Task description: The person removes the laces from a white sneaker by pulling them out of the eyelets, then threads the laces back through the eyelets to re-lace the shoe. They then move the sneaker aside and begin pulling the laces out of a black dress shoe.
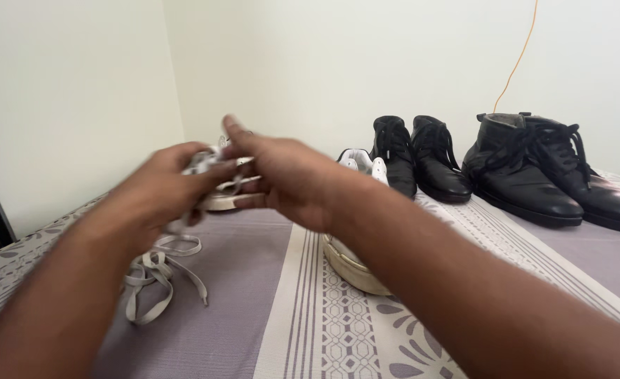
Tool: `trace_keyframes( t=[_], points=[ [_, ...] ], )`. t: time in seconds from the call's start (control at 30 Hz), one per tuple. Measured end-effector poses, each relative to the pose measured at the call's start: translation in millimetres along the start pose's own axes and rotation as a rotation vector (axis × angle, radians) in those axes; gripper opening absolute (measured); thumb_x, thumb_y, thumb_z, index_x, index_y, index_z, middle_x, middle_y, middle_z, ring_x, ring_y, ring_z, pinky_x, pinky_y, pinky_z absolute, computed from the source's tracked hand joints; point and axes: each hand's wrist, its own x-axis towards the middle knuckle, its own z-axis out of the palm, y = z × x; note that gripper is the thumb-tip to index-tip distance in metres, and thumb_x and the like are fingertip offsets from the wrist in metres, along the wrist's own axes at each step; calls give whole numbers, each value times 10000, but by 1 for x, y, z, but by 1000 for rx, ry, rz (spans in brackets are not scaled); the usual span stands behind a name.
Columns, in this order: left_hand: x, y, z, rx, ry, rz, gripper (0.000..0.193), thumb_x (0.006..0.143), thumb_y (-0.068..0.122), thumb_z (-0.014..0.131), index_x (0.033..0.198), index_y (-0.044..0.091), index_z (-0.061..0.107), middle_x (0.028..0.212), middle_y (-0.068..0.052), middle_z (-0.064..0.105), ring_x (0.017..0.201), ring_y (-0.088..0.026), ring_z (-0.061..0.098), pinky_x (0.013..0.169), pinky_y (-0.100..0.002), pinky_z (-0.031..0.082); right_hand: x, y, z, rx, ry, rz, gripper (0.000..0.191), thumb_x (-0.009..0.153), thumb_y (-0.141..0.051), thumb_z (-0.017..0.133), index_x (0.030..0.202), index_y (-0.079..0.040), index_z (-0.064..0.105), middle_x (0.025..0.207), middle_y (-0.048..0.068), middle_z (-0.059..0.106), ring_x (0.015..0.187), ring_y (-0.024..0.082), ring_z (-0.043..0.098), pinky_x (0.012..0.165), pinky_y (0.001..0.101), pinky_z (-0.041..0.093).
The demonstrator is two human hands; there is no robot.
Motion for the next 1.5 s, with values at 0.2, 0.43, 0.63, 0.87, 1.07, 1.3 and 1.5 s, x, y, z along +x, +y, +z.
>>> trace_keyframes(
  t=[0.2, 0.43, 0.63, 0.87, 1.07, 1.3, 1.5],
  points=[
    [12, -45, -45, 451, 157, -115, 468, 918, 411, 706, 1309, 154, 715, 1028, -146, 778, 922, -283, 706, 835, -480, 534, -16, 7, 4, -409, -30, 27, 775, 918, -545, 531, 1457, 7, 466, 1389, 265, 591, 1313, 341, 593, 1060, 442, 504],
    [10, -63, -39, 1104, 200, -272, 900, 770, 762, 787, 1495, 299, 523, 1514, -129, 467, 1378, -332, 448, 1084, -531, 415, -38, 26, -12, -723, 325, 74, 659, 872, -500, 652, 1361, -62, 600, 1388, 190, 614, 1311, 314, 596, 1087, 499, 459],
    [9, -31, -1, 467, 59, -18, 890, 731, 639, 777, 1457, 164, 575, 1405, -153, 642, 1190, -336, 679, 1006, -566, 554, -43, 35, -64, -1063, 710, 283, 809, 847, -572, 734, 1357, 36, 575, 1309, 242, 641, 1208, 369, 614, 999, 536, 523],
    [8, 6, 79, 549, -203, -50, 993, 791, 788, 588, 1365, -22, 570, 991, -210, 814, 775, -284, 799, 696, -416, 658, -64, 41, -117, -843, 526, 596, 857, 849, -618, 707, 1241, 143, 665, 1175, 320, 707, 971, 408, 791, 778, 452, 678],
    [32, 12, 120, 373, -407, -11, 1106, 778, 822, 602, 1236, -185, 632, 977, -307, 758, 713, -350, 781, 569, -422, 642, -66, 50, -126, -724, 381, 590, 736, 859, -591, 619, 1130, 72, 787, 1035, 245, 786, 876, 313, 751, 737, 398, 610],
    [44, 8, 143, 213, -437, -62, 1106, 770, 764, 630, 1420, -119, 482, 1330, -377, 581, 1234, -450, 639, 956, -518, 585, -57, 59, -120, -672, 443, 529, 623, 942, -508, 603, 1101, 75, 751, 931, 188, 787, 739, 230, 712, 681, 359, 570],
    [50, 2, 135, 75, -402, -155, 1084, 787, 723, 666, 1537, -8, 384, 1539, -303, 426, 1439, -418, 432, 1139, -517, 419, -34, 69, -97, -451, 433, 436, 523, 983, -429, 537, 1242, 2, 681, 1026, 157, 778, 806, 206, 731, 697, 339, 582]
  ],
)
